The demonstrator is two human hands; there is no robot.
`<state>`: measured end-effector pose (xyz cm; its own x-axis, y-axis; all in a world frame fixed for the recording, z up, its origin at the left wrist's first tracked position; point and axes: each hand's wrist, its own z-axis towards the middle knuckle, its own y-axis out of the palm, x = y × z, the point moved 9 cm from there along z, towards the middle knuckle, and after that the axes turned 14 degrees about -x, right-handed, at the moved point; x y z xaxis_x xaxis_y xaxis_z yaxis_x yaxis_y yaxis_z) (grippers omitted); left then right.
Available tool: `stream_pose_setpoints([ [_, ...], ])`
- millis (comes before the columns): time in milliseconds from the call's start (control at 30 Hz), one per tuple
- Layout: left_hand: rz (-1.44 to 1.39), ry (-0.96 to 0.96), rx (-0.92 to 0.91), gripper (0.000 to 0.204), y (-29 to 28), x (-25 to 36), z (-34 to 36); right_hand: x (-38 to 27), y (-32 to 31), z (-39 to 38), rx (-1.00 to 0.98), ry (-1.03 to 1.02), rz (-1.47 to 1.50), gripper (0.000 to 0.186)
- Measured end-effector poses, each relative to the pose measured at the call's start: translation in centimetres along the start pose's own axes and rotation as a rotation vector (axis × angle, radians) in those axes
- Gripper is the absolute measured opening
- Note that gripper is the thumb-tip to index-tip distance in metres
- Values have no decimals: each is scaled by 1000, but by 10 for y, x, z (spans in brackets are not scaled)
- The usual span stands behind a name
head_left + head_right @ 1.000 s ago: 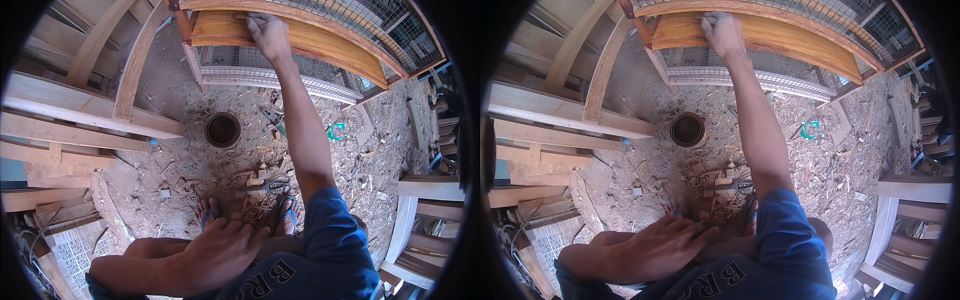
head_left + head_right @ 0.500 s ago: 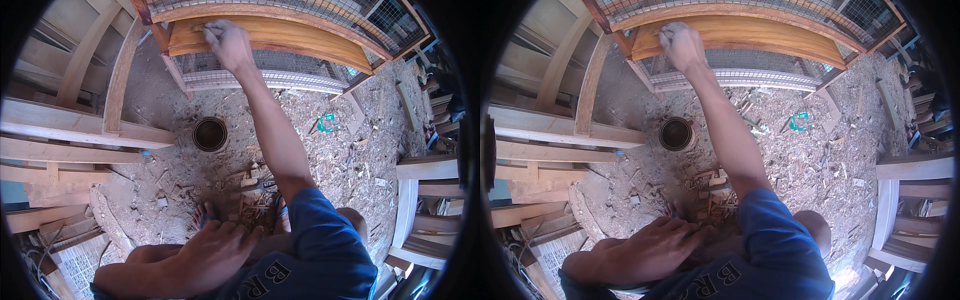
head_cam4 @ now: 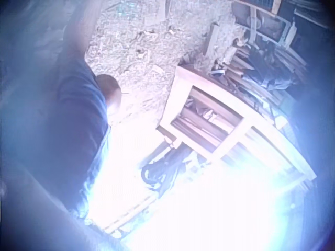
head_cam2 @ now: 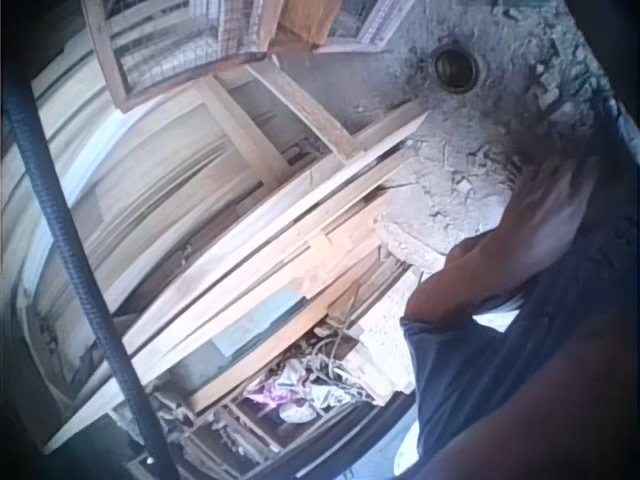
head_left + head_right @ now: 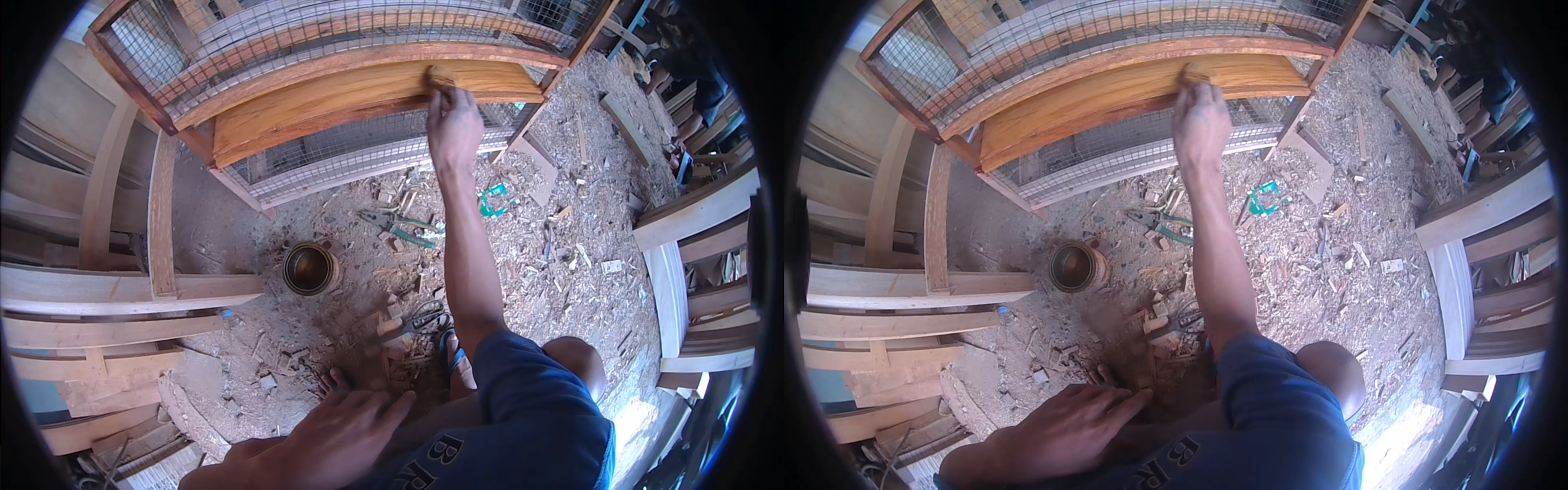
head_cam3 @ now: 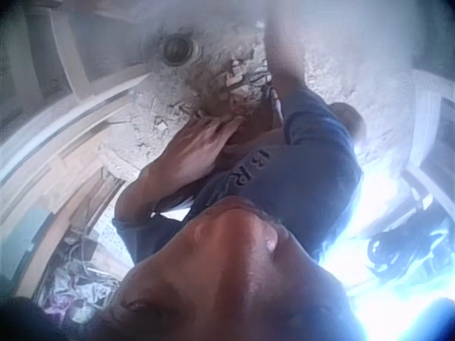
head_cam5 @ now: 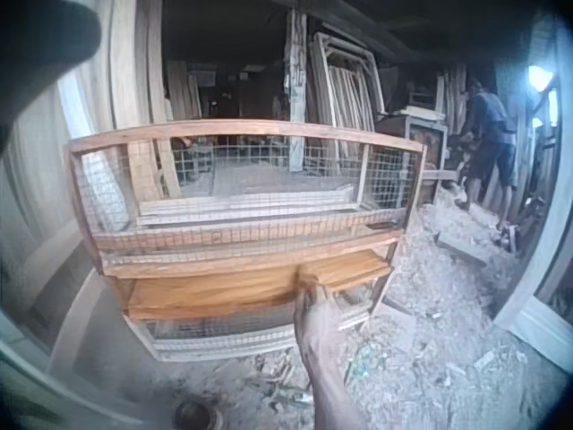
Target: The person applies varnish to a wooden frame with wire mesh using a brush. They repeatedly dip the brush into a can and coat the frame's edges and surfaces.
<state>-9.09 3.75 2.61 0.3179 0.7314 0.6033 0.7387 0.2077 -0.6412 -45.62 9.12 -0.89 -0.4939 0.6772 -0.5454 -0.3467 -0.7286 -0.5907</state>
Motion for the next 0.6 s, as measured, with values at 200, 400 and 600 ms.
stream_pose_setpoints([
  [200,-114,-73,-64,66,-6,-8,21,-132,55,-85,-411,-220,692,17],
  [400,-203,-180,-161,65,-6,-23,31,42,19,-39,-325,378,1199,16],
  [600,-105,-109,-131,63,-8,-26,49,207,-109,-28,292,582,811,23],
])
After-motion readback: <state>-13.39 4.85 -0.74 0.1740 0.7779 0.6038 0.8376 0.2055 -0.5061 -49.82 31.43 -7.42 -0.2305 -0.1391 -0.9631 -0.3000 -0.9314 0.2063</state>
